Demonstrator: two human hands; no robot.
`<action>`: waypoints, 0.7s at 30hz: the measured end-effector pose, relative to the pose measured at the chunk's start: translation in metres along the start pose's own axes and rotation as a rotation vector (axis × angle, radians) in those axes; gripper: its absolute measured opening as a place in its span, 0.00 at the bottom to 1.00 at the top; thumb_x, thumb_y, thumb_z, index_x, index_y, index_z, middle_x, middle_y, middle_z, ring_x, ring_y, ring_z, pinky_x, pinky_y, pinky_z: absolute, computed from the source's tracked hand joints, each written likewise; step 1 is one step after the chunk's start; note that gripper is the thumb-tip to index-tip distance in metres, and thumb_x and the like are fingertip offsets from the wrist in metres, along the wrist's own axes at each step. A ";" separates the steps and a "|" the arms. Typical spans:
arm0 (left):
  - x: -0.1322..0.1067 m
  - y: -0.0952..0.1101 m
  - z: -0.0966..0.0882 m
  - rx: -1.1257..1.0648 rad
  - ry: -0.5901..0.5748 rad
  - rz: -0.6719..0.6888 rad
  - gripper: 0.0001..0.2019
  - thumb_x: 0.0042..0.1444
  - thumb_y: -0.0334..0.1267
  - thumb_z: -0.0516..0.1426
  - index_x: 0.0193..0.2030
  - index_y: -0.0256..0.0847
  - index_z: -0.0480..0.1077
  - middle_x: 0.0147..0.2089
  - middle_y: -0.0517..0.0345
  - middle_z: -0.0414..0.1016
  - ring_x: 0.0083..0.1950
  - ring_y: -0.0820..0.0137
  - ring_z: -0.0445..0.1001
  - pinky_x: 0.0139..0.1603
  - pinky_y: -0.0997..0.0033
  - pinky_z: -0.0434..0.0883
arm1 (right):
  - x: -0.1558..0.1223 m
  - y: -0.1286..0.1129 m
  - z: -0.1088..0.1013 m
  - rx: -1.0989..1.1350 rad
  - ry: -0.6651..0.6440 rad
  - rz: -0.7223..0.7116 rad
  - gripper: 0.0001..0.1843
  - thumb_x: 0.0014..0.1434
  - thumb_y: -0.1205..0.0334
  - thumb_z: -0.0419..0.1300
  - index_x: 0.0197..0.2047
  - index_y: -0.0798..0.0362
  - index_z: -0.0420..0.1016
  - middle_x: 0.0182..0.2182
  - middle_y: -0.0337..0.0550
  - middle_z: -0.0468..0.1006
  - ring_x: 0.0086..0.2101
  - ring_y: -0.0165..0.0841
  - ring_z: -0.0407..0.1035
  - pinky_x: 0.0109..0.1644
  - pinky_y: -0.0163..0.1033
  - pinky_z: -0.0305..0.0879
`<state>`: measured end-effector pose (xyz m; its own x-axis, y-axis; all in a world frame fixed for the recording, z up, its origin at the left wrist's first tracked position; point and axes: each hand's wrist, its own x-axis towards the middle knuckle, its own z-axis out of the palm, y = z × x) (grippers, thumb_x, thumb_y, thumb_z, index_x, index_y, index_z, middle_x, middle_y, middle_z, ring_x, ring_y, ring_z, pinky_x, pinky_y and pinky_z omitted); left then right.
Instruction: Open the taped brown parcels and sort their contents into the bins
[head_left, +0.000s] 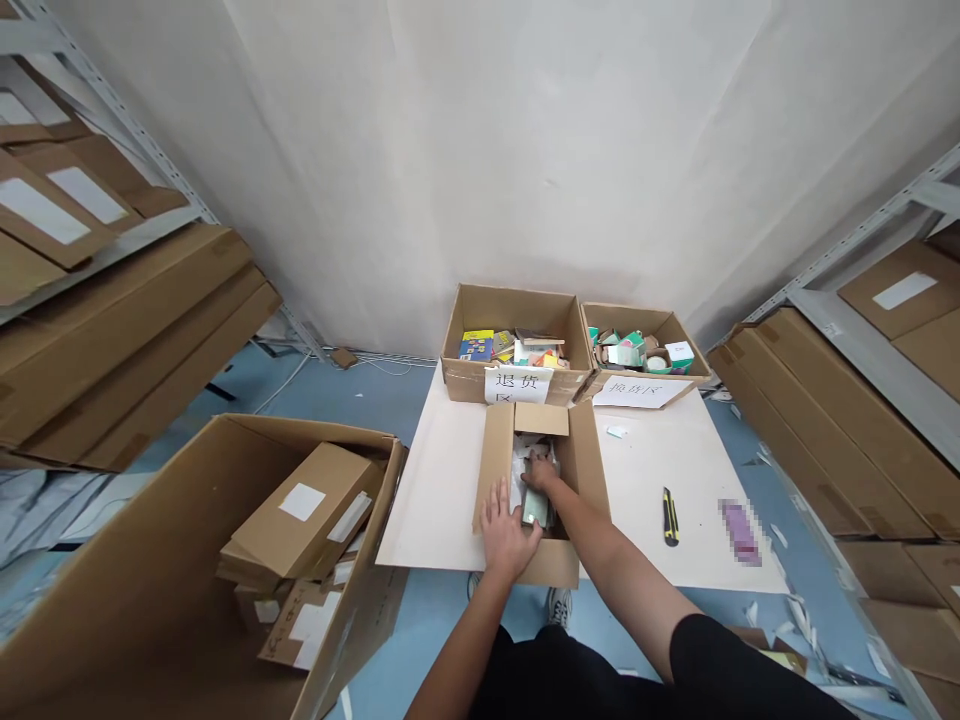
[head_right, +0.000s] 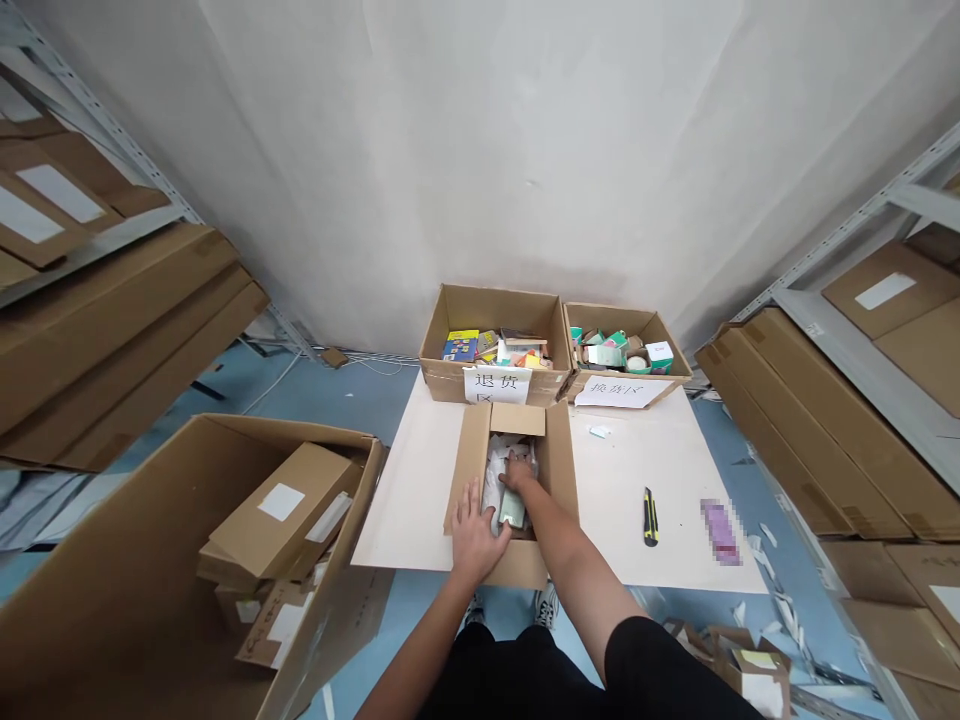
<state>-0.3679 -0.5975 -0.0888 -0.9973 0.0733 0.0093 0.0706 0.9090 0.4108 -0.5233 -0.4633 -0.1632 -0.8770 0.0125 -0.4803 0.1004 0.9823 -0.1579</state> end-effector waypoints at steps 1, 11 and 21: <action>0.000 0.001 0.001 -0.003 -0.003 -0.003 0.18 0.59 0.49 0.59 0.48 0.42 0.82 0.82 0.52 0.46 0.81 0.48 0.46 0.76 0.44 0.52 | -0.004 -0.001 0.001 -0.010 0.019 0.007 0.41 0.62 0.51 0.65 0.73 0.56 0.63 0.67 0.61 0.69 0.68 0.49 0.58 0.67 0.48 0.57; 0.002 0.000 -0.003 -0.034 -0.092 -0.008 0.21 0.60 0.49 0.58 0.55 0.42 0.81 0.82 0.50 0.46 0.81 0.45 0.43 0.76 0.40 0.52 | -0.059 -0.016 0.001 0.066 0.372 0.015 0.17 0.61 0.51 0.67 0.50 0.49 0.82 0.63 0.57 0.69 0.69 0.55 0.50 0.73 0.64 0.40; 0.003 -0.003 -0.005 -0.018 -0.081 0.004 0.22 0.61 0.49 0.56 0.58 0.46 0.79 0.81 0.54 0.51 0.82 0.46 0.41 0.77 0.38 0.49 | -0.086 0.006 0.004 0.252 0.439 -0.166 0.11 0.59 0.67 0.65 0.46 0.53 0.82 0.74 0.53 0.57 0.75 0.56 0.35 0.74 0.66 0.44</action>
<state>-0.3707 -0.6025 -0.0855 -0.9919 0.1108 -0.0628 0.0736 0.9010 0.4275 -0.4451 -0.4591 -0.1268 -0.9994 -0.0093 -0.0338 0.0062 0.9031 -0.4293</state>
